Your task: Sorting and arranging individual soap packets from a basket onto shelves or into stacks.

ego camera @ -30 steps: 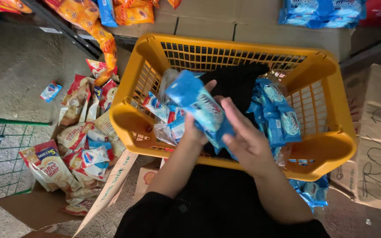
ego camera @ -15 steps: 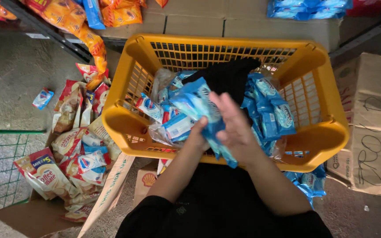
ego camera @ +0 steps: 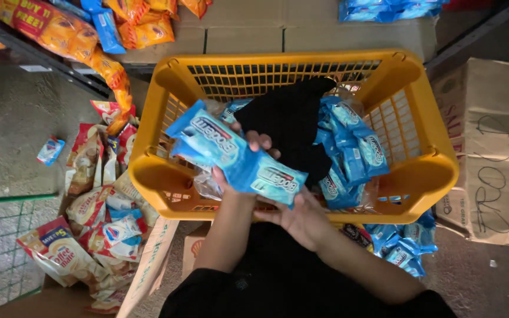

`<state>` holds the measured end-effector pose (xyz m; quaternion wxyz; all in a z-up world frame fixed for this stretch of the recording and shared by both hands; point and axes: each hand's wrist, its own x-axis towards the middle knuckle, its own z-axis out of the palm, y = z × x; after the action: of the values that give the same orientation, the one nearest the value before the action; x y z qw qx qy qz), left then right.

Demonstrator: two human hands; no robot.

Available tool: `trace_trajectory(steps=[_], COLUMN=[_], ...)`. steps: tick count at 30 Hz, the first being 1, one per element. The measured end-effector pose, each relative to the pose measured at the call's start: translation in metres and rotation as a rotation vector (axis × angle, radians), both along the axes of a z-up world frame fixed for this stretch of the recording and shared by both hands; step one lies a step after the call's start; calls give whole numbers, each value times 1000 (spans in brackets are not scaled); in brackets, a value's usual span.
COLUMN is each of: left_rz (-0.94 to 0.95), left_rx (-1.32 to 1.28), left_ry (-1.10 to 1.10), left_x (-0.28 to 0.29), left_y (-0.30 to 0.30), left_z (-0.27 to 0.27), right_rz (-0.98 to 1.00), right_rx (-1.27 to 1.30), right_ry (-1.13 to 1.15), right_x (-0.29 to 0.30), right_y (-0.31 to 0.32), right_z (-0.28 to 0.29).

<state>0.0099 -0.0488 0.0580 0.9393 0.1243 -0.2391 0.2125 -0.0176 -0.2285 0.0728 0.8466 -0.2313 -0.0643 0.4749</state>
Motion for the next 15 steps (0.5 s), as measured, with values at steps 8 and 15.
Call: trace_trajectory(steps=[8, 15], left_rz=[8, -198], left_rx=[292, 379], left_ry=[7, 185], left_x=[-16, -27], left_y=[9, 18], left_z=[-11, -9], right_rz=[-87, -284], right_rx=[-95, -213], right_ry=[107, -203], right_x=[12, 42], right_y=[-6, -44], right_z=[8, -6])
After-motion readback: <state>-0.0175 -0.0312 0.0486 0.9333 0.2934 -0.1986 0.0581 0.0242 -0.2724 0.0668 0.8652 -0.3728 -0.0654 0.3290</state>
